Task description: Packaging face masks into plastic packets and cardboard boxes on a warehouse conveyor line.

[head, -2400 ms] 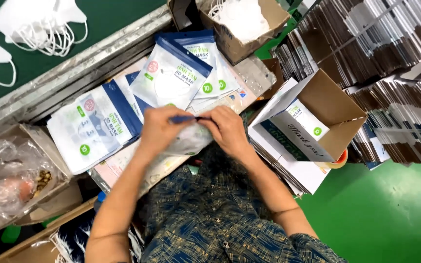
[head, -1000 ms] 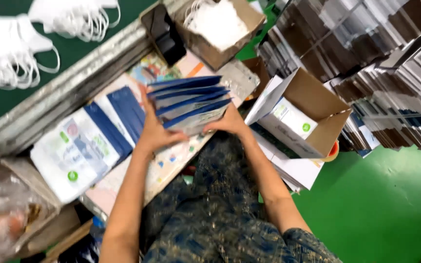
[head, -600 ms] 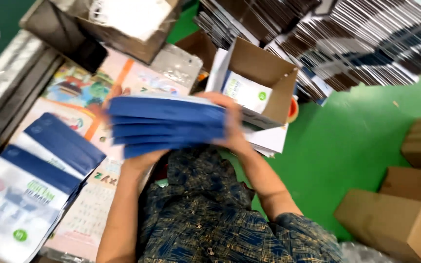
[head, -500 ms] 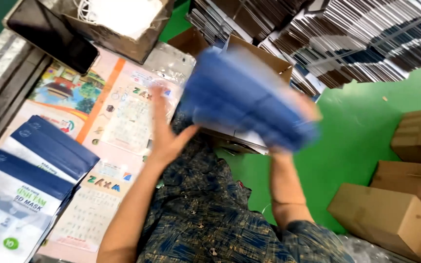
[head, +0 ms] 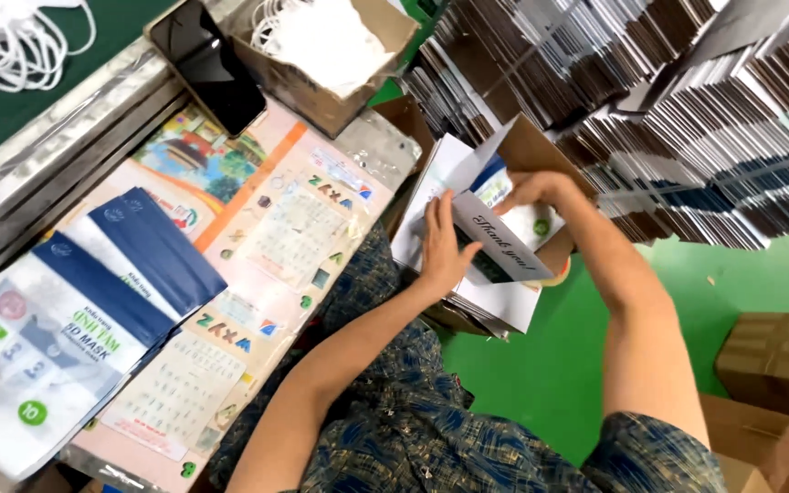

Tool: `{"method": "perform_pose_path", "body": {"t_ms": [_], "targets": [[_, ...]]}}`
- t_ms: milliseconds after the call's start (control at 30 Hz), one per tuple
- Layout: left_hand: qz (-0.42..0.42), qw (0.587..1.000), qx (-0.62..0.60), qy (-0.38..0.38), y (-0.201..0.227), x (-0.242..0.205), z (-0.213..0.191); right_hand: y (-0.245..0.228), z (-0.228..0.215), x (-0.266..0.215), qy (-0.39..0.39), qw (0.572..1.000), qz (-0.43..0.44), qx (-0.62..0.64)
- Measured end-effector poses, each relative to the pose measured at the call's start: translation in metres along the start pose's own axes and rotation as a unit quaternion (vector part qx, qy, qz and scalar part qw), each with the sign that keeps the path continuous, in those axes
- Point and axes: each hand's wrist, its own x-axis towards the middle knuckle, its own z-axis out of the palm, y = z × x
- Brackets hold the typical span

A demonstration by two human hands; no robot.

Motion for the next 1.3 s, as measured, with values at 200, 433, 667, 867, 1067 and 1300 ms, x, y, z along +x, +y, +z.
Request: {"method": "perform_pose_path", "body": {"t_ms": [200,433,667,867,1067,1300], "targets": [[0.180,0.975,0.119,0.059,0.040,0.029,-0.125,-0.082,0.053,-0.104,0.427,0.837,-0.008,-0.343],[0.011,0.809,0.471,0.352,0.104,0.139,-0.421,-0.172,0.156,-0.201,0.684,0.604,-0.382,-0.146],[-0.282,0.795,0.393,0.367,0.037,0.192,-0.482,-0.265,0.231,-0.153,0.589,0.641,-0.491,-0.018],[-0.126,0.703,0.601,0.359,-0.056,0.195,-0.529,-0.265,0.226,-0.158,0.530,0.672,-0.518,0.004],[0.111,0.927,0.115,0.341,0.063,0.041,-0.454,-0.275,0.198,-0.114,0.531,0.683,-0.499,0.052],[0.039,0.974,-0.160,0.155,0.052,-0.081,-0.308,-0.343,0.181,-0.066,0.105,0.843,-0.507,0.142]]}}
